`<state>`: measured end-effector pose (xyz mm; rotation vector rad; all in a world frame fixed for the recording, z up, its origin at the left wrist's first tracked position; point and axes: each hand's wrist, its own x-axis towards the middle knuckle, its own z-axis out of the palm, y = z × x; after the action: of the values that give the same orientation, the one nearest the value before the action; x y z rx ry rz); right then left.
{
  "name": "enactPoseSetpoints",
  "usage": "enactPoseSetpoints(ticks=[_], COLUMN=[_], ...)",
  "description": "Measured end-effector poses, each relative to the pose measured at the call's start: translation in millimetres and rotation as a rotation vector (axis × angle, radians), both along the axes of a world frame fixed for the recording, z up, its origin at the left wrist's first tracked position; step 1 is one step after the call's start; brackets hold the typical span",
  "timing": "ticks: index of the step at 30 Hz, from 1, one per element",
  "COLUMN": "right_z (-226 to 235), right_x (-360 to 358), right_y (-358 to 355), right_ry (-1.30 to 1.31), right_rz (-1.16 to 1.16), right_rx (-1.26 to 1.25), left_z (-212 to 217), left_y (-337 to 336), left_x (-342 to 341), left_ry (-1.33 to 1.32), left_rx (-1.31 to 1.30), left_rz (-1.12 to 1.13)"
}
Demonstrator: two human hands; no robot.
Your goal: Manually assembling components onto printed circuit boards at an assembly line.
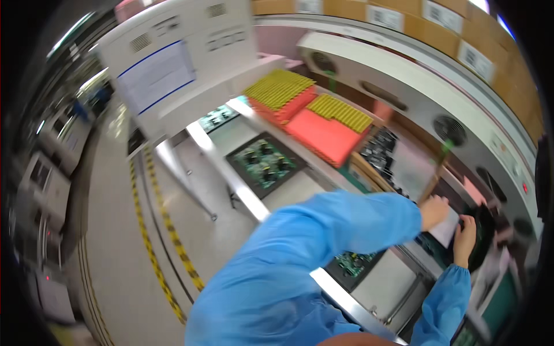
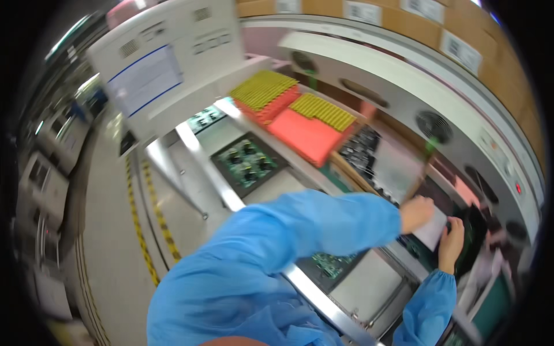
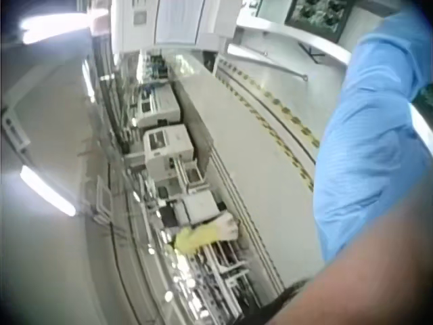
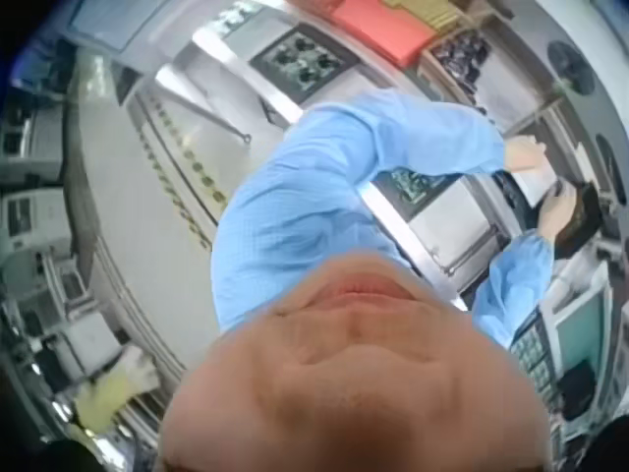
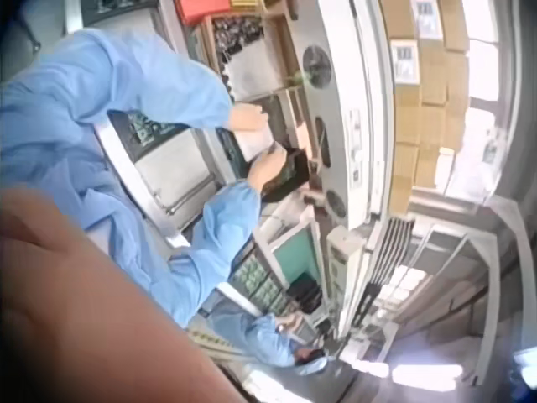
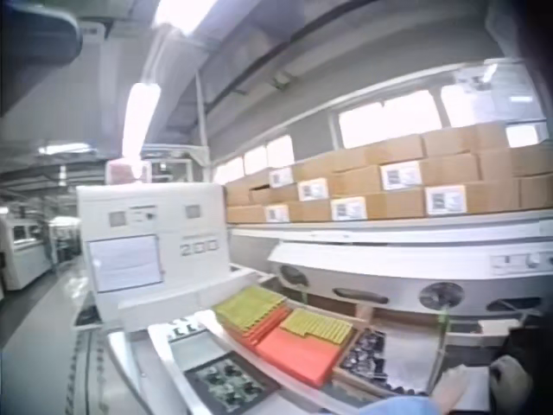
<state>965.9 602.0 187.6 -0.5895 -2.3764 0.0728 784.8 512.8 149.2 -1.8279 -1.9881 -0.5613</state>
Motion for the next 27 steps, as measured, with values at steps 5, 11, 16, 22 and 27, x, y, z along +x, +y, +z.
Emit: enactPoseSetpoints(ticks=[5,11,16,22,27], right_z=[-43,-55,-46,-38,-34], right_x=[-64,-63,-69,-65,-75], right_y=[93,96,92,84,95], right_ry=[-0.107,0.007,-0.009,-0.041,-0.101], right_rz=[-0.199,-0.082,-0.048,-0.086,-0.026], right_rx=[0.099,-0.016,0.000,-0.040,-0.012], left_z=[-30,-43,-41,-40,-51], left_y=[68,83,88,85,99], left_x=[-42,-43,-46,-43,-53], left_ry=[0.243,0.091,0.116,0.148,0.011], left_rx=[0.225,-0.053,0.012,0.031,0.174], left_rz=[0.373,0.274,0.311,0.252,0.289])
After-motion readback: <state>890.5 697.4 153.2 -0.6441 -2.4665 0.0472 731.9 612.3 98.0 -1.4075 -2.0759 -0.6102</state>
